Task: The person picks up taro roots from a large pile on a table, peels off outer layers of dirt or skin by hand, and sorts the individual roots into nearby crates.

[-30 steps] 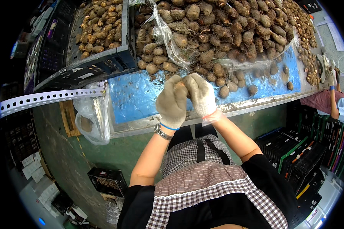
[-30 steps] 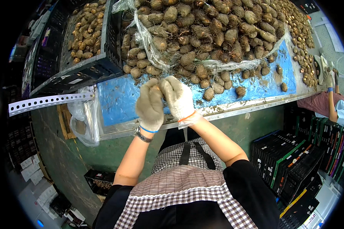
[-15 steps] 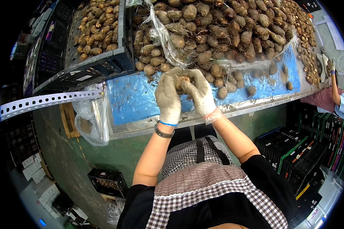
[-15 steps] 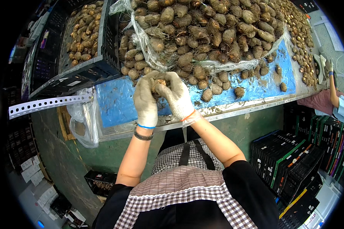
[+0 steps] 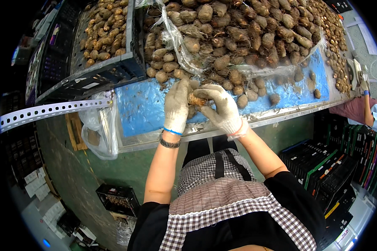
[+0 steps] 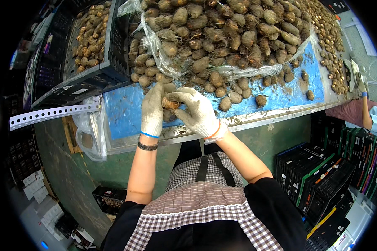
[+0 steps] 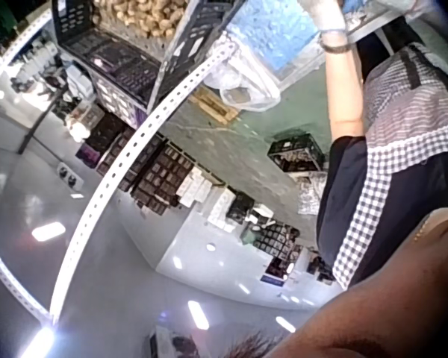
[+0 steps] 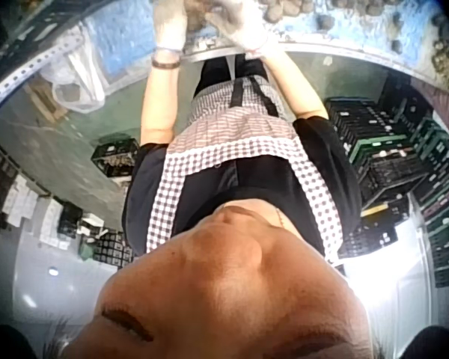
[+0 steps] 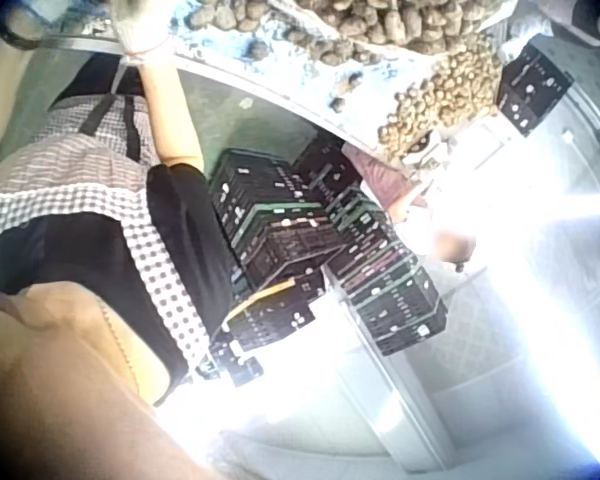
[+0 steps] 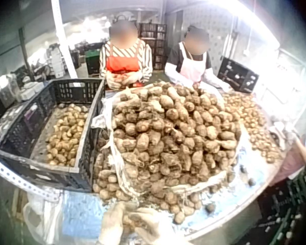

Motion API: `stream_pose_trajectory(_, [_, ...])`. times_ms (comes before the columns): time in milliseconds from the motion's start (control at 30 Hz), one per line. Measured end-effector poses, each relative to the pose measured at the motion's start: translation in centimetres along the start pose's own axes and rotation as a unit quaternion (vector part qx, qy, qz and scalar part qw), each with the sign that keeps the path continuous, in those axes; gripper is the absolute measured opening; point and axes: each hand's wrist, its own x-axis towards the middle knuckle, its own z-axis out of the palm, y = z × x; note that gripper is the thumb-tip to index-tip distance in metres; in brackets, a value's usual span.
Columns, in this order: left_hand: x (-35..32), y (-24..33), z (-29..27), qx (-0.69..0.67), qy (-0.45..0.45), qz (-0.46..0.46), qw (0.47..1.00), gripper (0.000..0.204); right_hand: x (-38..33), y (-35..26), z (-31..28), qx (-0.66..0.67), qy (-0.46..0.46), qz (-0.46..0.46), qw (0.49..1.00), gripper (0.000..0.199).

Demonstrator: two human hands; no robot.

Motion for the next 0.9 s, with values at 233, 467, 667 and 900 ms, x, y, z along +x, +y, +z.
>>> stream_pose_trajectory(233, [-0.6, -2.5, 1.2, 0.235, 0.121, 0.332, 0.906, 0.029, -0.1, -2.8, 1.3, 0.147, 0.09, 0.188, 0.967, 0.03])
stream_pose_trajectory(467, [-1.5, -1.5, 1.2, 0.306, 0.013, 0.352, 0.884, 0.031, 1.2, 0.7, 0.4, 0.093, 0.027, 0.18, 0.979, 0.03])
stream_pose_trajectory(667, [0.4, -3.7, 0.8, 0.396, 0.04, 0.534, 0.746, 0.051, 1.3, -1.6, -2.1, 0.328, 0.029, 0.331, 0.884, 0.035])
stream_pose_trajectory(900, [-0.4, -4.5, 2.2, 0.309, 0.069, 0.435, 0.843, 0.026, 0.1, -0.6, -2.9, 0.281, 0.002, 0.255, 0.925, 0.035])
